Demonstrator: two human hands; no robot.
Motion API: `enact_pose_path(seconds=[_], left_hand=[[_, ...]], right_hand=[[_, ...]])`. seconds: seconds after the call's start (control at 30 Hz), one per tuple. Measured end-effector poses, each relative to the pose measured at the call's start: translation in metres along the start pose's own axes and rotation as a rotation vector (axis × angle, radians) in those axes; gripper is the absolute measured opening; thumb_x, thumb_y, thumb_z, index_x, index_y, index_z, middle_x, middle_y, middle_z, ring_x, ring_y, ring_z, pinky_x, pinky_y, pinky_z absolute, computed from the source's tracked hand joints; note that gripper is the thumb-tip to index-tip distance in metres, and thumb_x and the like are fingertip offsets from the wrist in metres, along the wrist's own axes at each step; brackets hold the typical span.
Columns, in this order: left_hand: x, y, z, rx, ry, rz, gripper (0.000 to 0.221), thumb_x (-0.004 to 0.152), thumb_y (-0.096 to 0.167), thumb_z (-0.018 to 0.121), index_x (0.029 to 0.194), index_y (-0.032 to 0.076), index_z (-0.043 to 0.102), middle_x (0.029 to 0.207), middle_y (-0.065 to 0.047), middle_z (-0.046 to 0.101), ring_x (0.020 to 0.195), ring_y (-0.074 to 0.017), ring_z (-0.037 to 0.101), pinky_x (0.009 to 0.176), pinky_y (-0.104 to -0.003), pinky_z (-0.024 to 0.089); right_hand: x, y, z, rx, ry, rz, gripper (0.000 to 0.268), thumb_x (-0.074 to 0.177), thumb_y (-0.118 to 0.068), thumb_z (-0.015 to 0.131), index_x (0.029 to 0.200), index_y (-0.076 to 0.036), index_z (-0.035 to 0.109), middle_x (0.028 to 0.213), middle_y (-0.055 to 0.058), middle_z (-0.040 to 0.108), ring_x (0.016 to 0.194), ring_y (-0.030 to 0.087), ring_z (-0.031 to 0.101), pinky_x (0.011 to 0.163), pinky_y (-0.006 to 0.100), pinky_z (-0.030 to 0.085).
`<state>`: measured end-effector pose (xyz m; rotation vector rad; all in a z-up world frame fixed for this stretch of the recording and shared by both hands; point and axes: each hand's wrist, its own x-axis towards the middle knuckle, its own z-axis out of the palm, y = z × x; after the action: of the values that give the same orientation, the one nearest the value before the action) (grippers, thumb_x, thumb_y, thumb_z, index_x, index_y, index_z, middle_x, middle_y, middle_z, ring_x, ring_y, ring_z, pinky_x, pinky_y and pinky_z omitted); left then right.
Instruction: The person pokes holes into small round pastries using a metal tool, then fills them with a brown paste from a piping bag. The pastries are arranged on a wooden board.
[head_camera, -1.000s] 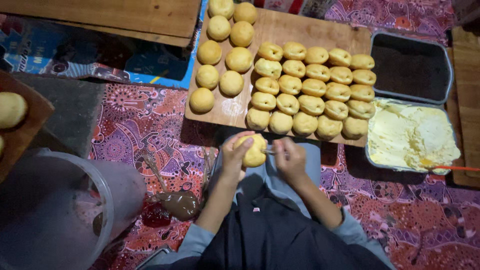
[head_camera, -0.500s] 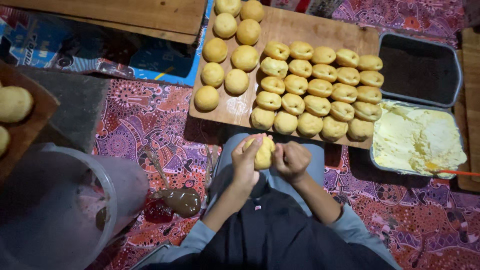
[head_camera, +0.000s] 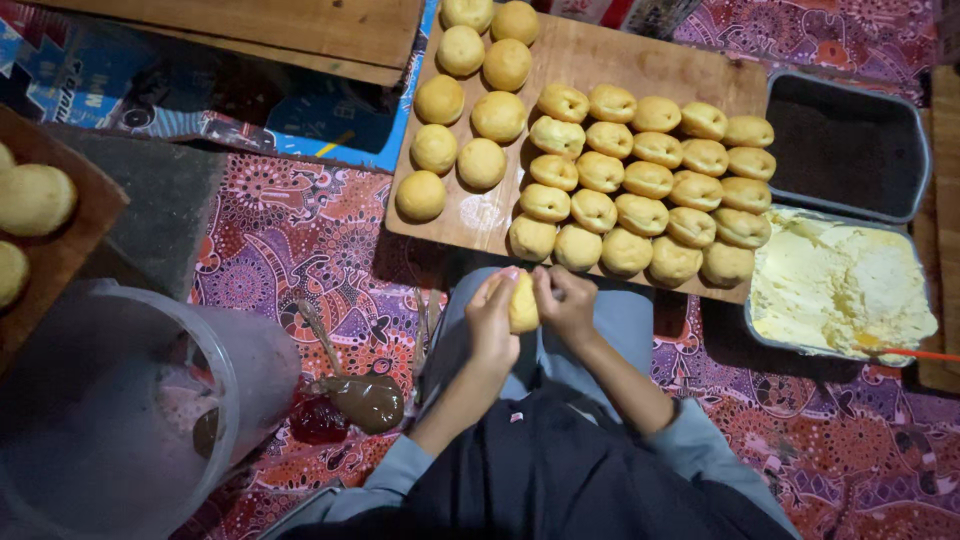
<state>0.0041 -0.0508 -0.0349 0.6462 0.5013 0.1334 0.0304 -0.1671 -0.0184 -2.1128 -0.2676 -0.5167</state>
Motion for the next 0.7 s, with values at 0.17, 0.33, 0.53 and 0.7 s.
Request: enact_pose_path(seconds=[0.17,0.33,0.53,0.7], left_hand=[[0.003,0.015,0.006,0.280,-0.191,0.049,0.049,0.082,0.021,0.083,0.123,0.005,0.061,0.113,-0.009,0.067,0.100,-0.0172,0.066,0.086,-0.033,0.057],[0.034,0.062,0.004,1.378,-0.574,0.347,0.085,0.058,0.030,0.100,0.131,0.010,0.063,0.126,-0.015,0.058,0.120,-0.0333,0.052,0.102,-0.044,0.044],[0.137,0.095,-0.009,1.187,-0.958,0.297,0.071,0.067,0.017,0.087,0.132,0.010,0.058,0.138,-0.014,0.057,0.136,-0.0342,0.053,0.117,-0.044,0.043],[0.177,0.079,-0.022,1.570,-1.073,0.793,0.074,0.064,-0.005,0.071,0.136,0.009,0.058,0.152,-0.014,0.052,0.148,-0.0423,0.038,0.125,-0.048,0.033]], right_hand=[[0.019,-0.003,0.008,-0.093,-0.016,-0.141,0.023,0.096,-0.011,0.071,0.076,-0.002,0.067,0.062,0.013,0.064,0.051,0.024,0.064,0.049,0.037,0.048],[0.049,-0.018,-0.019,-0.219,-0.101,-0.070,0.025,0.093,-0.016,0.075,0.074,-0.002,0.070,0.061,0.017,0.064,0.051,0.030,0.063,0.050,0.040,0.048],[0.061,-0.018,-0.115,-0.103,0.167,0.161,0.020,0.102,-0.018,0.069,0.095,0.001,0.074,0.074,0.005,0.068,0.066,0.009,0.058,0.062,0.028,0.048],[0.034,0.010,-0.164,-0.197,0.268,0.263,0.022,0.105,-0.017,0.069,0.096,0.002,0.074,0.081,0.003,0.067,0.074,0.008,0.057,0.068,0.026,0.046]])
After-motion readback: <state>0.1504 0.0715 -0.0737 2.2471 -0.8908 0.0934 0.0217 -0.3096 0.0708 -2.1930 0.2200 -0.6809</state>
